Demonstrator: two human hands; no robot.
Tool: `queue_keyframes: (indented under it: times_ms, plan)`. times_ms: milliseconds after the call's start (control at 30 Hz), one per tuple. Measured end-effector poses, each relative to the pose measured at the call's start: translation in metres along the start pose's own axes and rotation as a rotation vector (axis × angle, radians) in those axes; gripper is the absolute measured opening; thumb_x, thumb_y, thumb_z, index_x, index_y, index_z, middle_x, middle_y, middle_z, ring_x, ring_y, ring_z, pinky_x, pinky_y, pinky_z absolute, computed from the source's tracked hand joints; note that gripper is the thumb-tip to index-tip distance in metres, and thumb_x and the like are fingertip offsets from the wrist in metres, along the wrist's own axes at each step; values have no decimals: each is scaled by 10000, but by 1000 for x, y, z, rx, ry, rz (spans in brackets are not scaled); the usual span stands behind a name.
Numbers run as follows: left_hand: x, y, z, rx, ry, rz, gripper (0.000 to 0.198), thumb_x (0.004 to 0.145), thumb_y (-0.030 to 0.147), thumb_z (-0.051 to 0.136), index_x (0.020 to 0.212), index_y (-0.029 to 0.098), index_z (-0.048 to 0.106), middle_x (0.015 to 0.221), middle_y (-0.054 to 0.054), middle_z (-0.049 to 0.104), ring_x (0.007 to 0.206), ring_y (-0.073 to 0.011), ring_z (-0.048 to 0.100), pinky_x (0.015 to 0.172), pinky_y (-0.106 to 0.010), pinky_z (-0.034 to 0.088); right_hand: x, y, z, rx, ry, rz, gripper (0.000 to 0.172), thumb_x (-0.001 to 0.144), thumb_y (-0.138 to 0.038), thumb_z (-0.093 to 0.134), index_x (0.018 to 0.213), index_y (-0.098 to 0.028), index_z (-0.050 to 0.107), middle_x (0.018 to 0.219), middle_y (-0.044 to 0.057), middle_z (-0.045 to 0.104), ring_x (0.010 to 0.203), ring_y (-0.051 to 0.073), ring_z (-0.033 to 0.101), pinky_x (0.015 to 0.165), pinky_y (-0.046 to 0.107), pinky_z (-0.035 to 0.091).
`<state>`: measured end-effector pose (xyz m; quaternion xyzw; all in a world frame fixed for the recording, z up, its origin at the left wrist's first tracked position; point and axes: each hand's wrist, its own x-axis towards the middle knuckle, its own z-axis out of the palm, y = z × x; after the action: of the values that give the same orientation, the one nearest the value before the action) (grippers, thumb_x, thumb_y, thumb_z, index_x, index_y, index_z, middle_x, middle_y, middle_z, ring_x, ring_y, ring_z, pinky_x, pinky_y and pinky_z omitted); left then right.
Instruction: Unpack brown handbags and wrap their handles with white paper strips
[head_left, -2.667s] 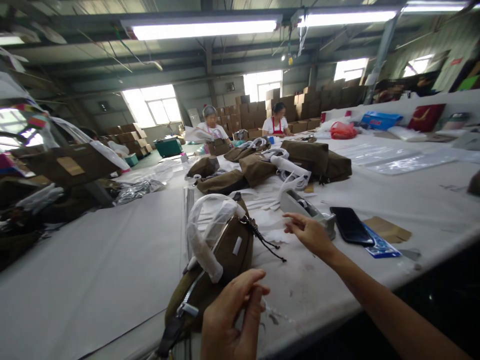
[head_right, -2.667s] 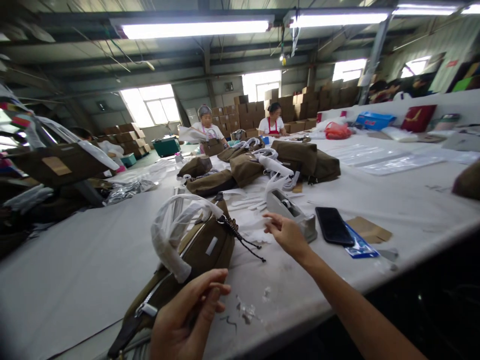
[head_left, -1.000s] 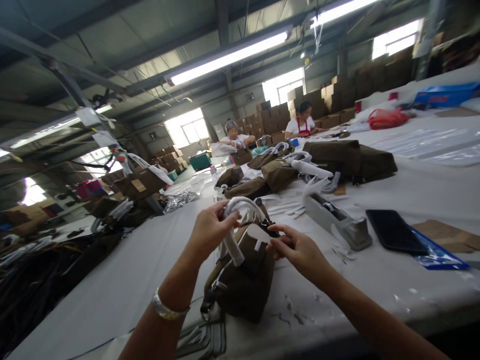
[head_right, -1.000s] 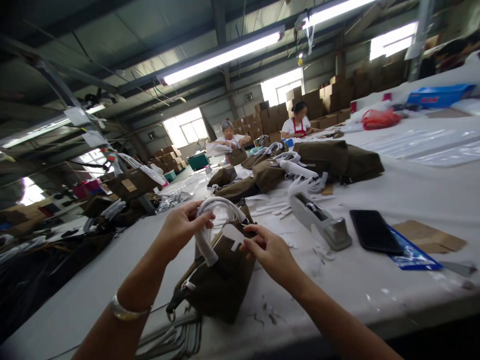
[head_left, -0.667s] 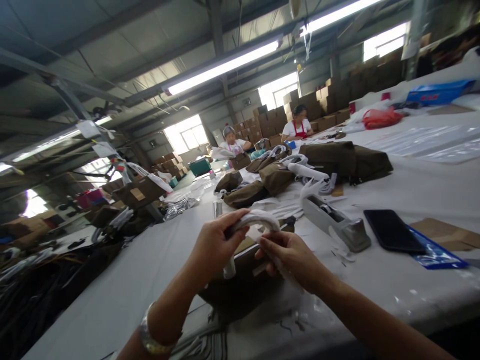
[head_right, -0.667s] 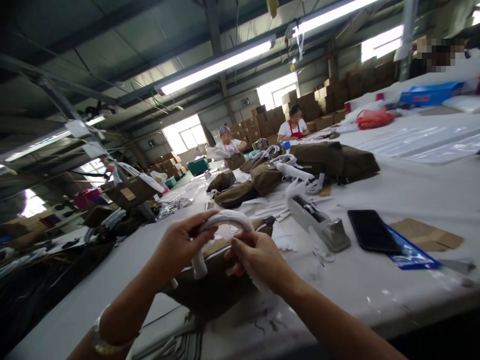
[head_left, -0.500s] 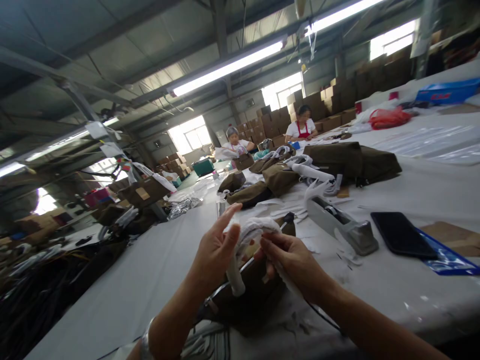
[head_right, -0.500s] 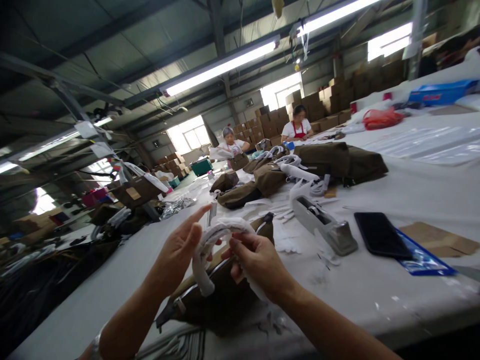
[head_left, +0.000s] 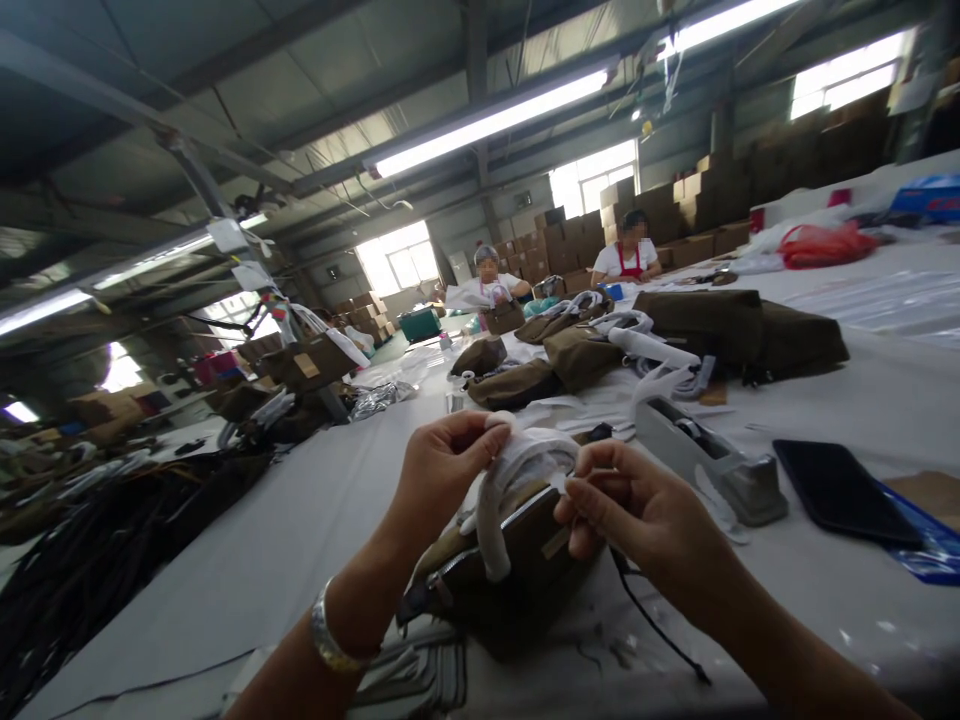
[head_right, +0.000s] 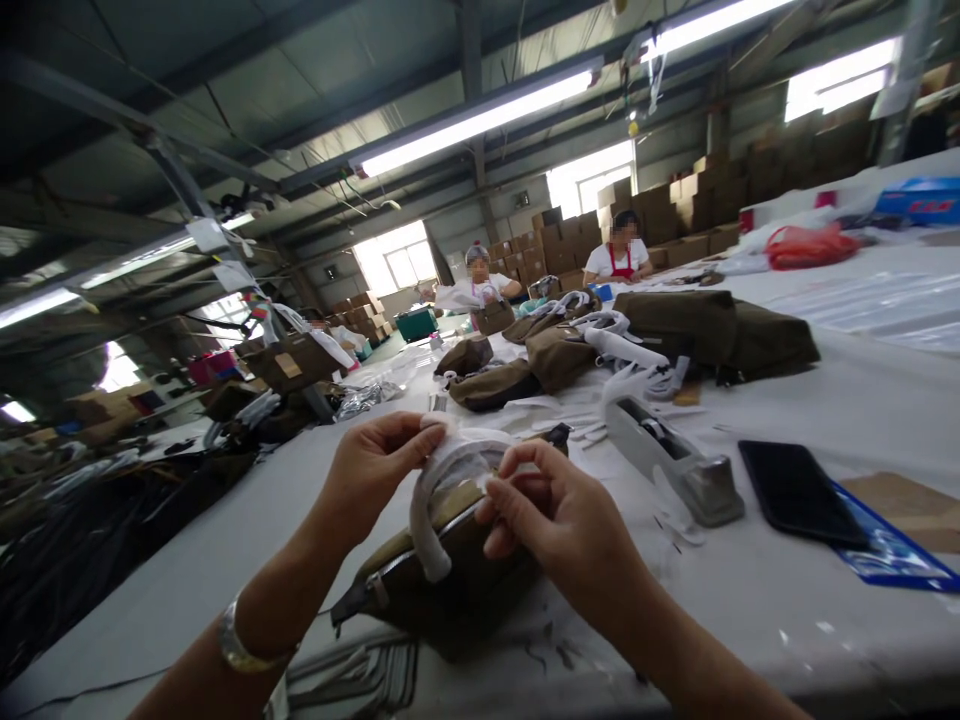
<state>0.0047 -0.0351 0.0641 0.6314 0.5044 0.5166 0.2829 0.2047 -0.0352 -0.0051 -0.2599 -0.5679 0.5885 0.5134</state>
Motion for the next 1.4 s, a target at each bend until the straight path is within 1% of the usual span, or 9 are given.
queue_keyframes:
  times_ms: [167, 267, 333, 433, 633, 800, 1000, 1267, 1400]
  plan:
    - [1, 10, -2, -9, -6, 59, 288, 835, 384, 745, 929, 114, 778, 775, -41, 742, 671, -130, 646, 650, -237, 567, 10, -18, -3, 240, -174, 52, 352, 816, -374, 780, 1115, -221, 676, 1178, 106, 722, 963, 232, 734, 792, 320, 601]
    - [1, 13, -2, -16, -8, 77, 284, 836, 376, 748, 957, 121, 779, 792, -44, 757, 667, -127, 672, 630, -218, 586, 19, -27, -1, -32, -163, -85, 239, 854, -406, 730, 923, -177, 722, 856, 51, 732, 696, 147, 681, 628, 238, 547]
    - [1, 14, -2, -34, 16, 98, 271, 826, 371, 763, 960, 137, 782, 814, -39, 769, 661, -118, 686, 618, -197, 594, 24, -34, 2, -269, -78, -208, 310, 877, -431, 690, 746, -150, 699, 627, -2, 598, 529, 89, 520, 489, 198, 419]
    - [1, 16, -1, -79, 47, 141, 241, 812, 356, 783, 949, 158, 790, 831, -25, 778, 643, -108, 700, 604, -182, 608, 31, -41, 7, -404, -22, -289, 328, 876, -433, 671, 720, -146, 698, 619, -13, 524, 557, 87, 438, 468, 202, 330]
    - [0, 17, 0, -109, 75, 216, 200, 820, 339, 779, 956, 192, 796, 863, -2, 781, 675, -130, 717, 606, -225, 645, 45, -41, 12, -403, -211, -155, 385, 883, -496, 644, 802, -135, 748, 645, -12, 495, 536, 76, 376, 433, 206, 253]
    - [-6, 14, -4, 120, 86, 364, 165, 866, 302, 738, 997, 217, 790, 906, 3, 797, 639, -116, 721, 603, -196, 612, 50, -40, 13, -283, -294, -47, 484, 875, -593, 630, 791, -123, 704, 540, -62, 353, 466, 55, 278, 401, 206, 164]
    - [-18, 16, -7, 372, 26, 739, 211, 904, 128, 674, 1087, 176, 768, 1128, -50, 773, 1016, -155, 739, 936, -196, 567, 48, -38, 14, -134, -339, -74, 423, 881, -559, 653, 830, -139, 658, 535, -82, 355, 445, 46, 279, 389, 187, 189]
    - [-18, 29, -9, -11, -19, 270, 277, 874, 268, 740, 1146, 221, 720, 961, -12, 805, 852, -152, 767, 783, -203, 623, 40, -35, 23, -454, -173, -341, 347, 960, -418, 579, 751, -159, 679, 537, -53, 489, 463, 62, 416, 442, 197, 310]
    - [-14, 30, -7, -66, -8, 218, 305, 807, 272, 806, 1098, 211, 734, 944, -21, 803, 867, -159, 765, 812, -205, 617, 40, -28, 22, -804, 127, -728, 134, 920, -294, 654, 862, -186, 706, 626, -42, 609, 541, 84, 533, 541, 209, 399]
